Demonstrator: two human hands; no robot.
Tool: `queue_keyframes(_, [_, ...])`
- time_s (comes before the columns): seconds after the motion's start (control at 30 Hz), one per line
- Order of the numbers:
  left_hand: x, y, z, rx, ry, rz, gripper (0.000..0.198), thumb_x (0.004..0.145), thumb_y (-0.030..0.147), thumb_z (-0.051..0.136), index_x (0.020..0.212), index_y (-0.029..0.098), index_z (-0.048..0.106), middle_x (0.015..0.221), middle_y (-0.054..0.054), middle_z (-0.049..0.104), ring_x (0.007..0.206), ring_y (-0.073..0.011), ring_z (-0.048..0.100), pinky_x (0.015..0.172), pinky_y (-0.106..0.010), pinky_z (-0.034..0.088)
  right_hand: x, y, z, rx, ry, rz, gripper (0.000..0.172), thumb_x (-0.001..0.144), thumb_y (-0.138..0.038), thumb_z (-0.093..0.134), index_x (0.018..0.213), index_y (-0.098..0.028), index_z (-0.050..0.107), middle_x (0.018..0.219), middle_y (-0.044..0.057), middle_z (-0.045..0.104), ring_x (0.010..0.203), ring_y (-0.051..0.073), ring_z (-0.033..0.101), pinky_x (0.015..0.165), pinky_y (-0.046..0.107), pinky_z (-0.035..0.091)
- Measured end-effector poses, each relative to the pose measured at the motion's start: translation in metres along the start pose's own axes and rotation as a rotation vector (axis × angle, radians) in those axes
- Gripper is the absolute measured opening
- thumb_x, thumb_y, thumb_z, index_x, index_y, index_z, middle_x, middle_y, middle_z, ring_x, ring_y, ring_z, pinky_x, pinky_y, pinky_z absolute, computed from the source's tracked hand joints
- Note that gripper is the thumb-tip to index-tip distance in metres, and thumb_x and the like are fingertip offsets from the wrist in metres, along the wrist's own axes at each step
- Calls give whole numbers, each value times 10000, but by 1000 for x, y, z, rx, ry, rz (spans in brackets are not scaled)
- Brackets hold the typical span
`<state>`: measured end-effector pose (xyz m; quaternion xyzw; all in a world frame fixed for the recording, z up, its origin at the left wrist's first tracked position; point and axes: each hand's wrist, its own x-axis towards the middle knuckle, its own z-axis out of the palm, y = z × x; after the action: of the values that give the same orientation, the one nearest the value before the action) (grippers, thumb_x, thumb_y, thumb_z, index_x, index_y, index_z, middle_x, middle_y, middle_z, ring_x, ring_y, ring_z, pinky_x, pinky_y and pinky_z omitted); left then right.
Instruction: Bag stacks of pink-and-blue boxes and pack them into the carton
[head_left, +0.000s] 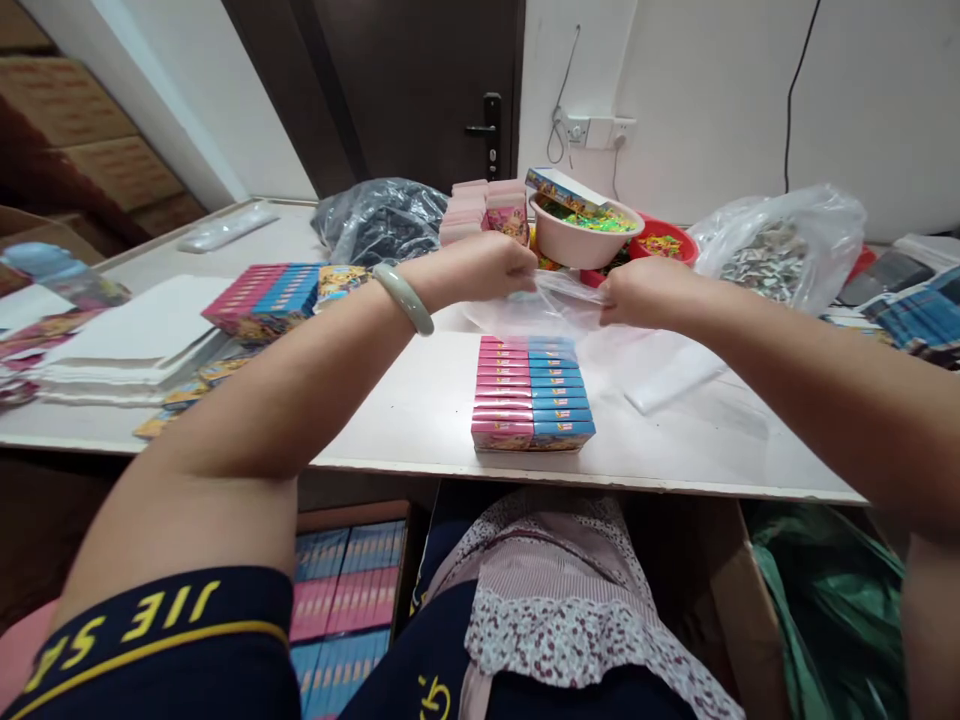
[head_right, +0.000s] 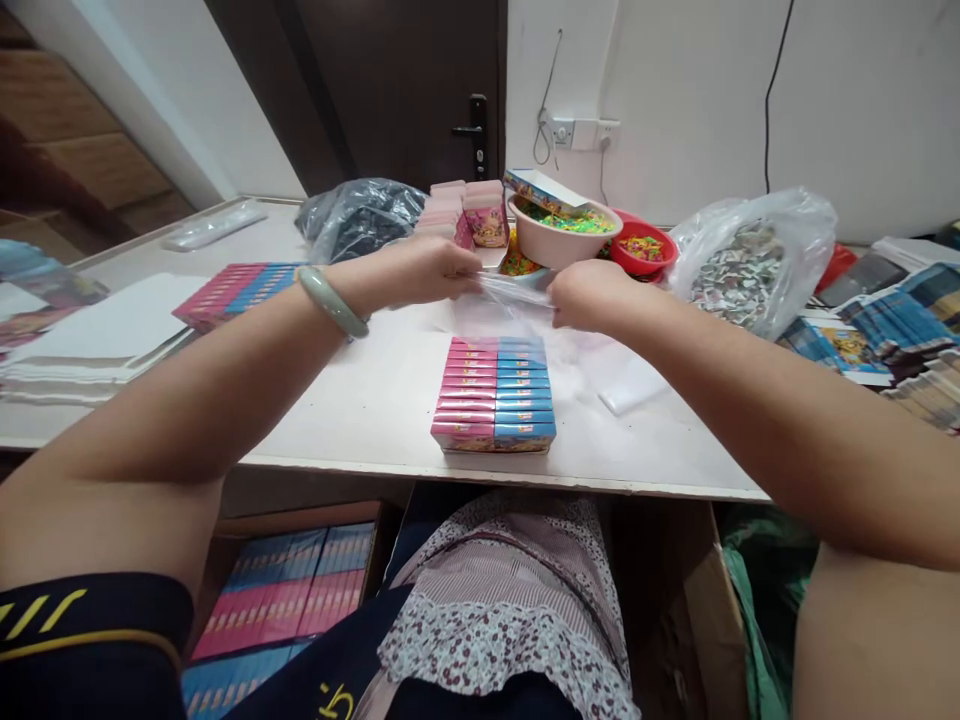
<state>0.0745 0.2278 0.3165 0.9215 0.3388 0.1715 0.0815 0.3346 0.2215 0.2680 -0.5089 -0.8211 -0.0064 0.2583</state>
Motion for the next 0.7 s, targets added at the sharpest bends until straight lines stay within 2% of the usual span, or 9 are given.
queue_keyframes(0.1, [-10,-15,3,-43,54,-47,218,776,308,659,634,148,613,583,9,483,735,-169,551,767,-302,402,3,-6,6,-199,-179,45,278,683,-257,770,561,-190,530,507,-8,472,659,207,599,711,391,482])
queue_keyframes(0.17, [-16,-23,7,43,123,-88,215,757,339,692,668,153,632,599,-1,497,779,-198,565,799,-321,404,4,-5,14,-256,-179,40,233,641,-244,789,614,-192,563,535,6,507,715,239,620,734,410,483])
queue_keyframes(0.2, [-18,-26,11,110,122,-109,216,738,357,720,702,156,649,617,-11,516,807,-219,577,813,-332,404,4,-2,19,-273,-180,21,242,598,-240,815,630,-195,580,544,12,525,757,257,628,753,422,482])
queue_keyframes(0.3, [-26,-33,29,311,-22,-151,254,650,323,803,801,158,682,684,-48,589,876,-281,613,831,-349,408,2,11,37,-355,-212,-30,253,536,-225,840,599,-189,597,577,40,589,843,283,640,796,454,467])
queue_keyframes(0.37, [-29,-39,42,408,-103,-171,178,663,214,762,808,152,679,703,-68,614,879,-291,630,813,-347,408,0,16,44,-469,-274,-2,170,611,-217,790,624,-174,626,676,75,660,875,284,652,811,470,461])
queue_keyframes(0.43, [-29,-47,47,418,-100,-238,73,706,170,688,772,148,666,694,-71,613,831,-272,633,765,-334,406,-3,16,45,-592,-391,72,67,715,-178,702,776,-157,685,833,119,716,927,284,667,834,457,467])
queue_keyframes(0.5, [-27,-58,43,307,-27,-350,91,776,235,632,775,148,659,678,-59,603,761,-236,619,703,-313,402,-6,13,42,-662,-491,144,198,783,-111,606,960,-127,694,952,164,727,965,288,679,860,439,471])
queue_keyframes(0.6, [-29,-71,35,177,84,-479,207,830,336,588,845,141,659,688,-50,611,717,-208,607,652,-294,396,-12,17,41,-670,-524,178,288,826,-82,528,1073,-119,673,1014,189,723,991,295,683,862,419,470])
queue_keyframes(0.7, [-37,-81,43,352,-13,-468,126,757,229,653,835,131,659,747,-79,653,812,-250,634,710,-321,405,-16,34,54,-597,-482,248,292,841,-125,517,1089,-152,667,1026,173,721,980,290,679,790,372,480])
